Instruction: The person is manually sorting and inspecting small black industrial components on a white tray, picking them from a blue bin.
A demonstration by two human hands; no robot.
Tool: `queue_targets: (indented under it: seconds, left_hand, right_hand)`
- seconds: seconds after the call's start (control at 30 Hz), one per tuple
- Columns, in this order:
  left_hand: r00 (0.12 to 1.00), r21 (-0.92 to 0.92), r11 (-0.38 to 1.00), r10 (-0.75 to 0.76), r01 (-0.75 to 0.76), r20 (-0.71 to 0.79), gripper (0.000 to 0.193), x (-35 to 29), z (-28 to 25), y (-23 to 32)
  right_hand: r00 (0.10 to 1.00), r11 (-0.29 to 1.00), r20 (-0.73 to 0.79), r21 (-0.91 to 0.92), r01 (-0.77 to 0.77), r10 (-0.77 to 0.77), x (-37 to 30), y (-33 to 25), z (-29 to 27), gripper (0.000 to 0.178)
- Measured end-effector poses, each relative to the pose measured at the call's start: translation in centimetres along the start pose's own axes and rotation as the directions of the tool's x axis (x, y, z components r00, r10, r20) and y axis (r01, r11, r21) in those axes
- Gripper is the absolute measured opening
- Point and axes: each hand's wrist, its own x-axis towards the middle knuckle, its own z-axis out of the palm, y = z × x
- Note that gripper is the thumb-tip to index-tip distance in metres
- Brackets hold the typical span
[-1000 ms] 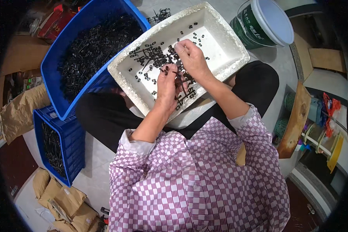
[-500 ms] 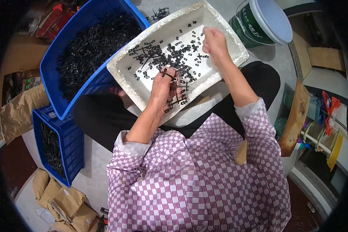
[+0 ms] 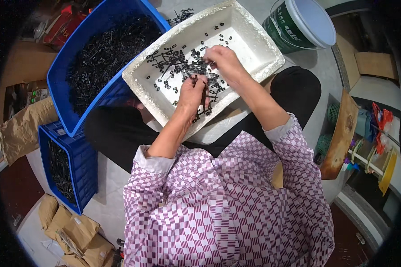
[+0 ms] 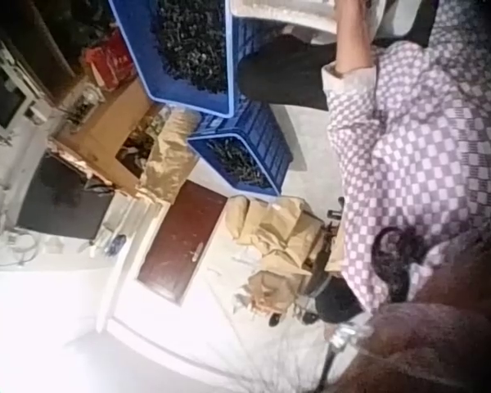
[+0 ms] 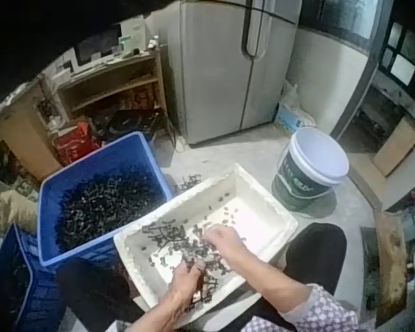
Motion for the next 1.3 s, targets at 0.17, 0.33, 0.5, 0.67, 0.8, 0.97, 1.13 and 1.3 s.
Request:
queue_targets:
  seconds: [0.17,0.33,0.5,0.67,0.8,0.97,1.13,1.3]
  left_hand:
    - [0.998,0.053,0.999,-0.007,0.003,0.069,0.021,-0.1,1.1,0.1]
    - [1.0,0.011,1.0,-0.013,0.013,0.028,0.019,-0.3,0.9,0.1]
    - [0.992,-0.067,0.992,0.105,-0.11,-0.075,0.015,0.6,-0.1,1.3]
    - [0.99,0.003,0.992,0.127,-0.127,-0.062,0.012,0.6,-0.1,1.2]
    - [0.989,0.002,0.993,0.119,-0.119,-0.083,0.011,0.7,-0.1,1.0]
    - [0.989,0.157,0.981,0.128,-0.116,-0.068,0.01,0.7,0.3,0.5]
    - [0.991,0.111,0.985,0.124,-0.128,0.044,0.01,-0.4,0.7,0.5]
    - [0.985,-0.12,0.981,0.144,-0.154,-0.094,0.011,0.3,0.1,2.2]
  right_hand:
    - [0.958,0.925,-0.224,0.371,-0.085,0.178,-0.1,-0.7,-0.4,0.015]
    - [0.947,0.828,-0.315,0.548,0.121,0.069,1.5,-2.0,-2.4,0.015]
    - [0.989,0.946,-0.038,0.301,-0.124,0.142,-1.3,-1.0,0.2,0.018]
    - [0.996,0.994,0.092,0.105,-0.022,0.013,-1.2,0.4,1.3,0.02]
    - [0.993,0.993,0.063,-0.065,0.1,-0.096,-0.7,0.8,1.1,0.018]
    - [0.946,0.63,0.026,-0.739,0.237,-0.324,-0.1,0.4,0.5,0.014]
    - [0.887,0.474,0.004,-0.844,0.25,-0.461,2.3,1.2,-2.8,0.012]
    - [0.988,0.954,-0.103,-0.289,0.082,-0.117,2.0,0.7,-1.9,0.015]
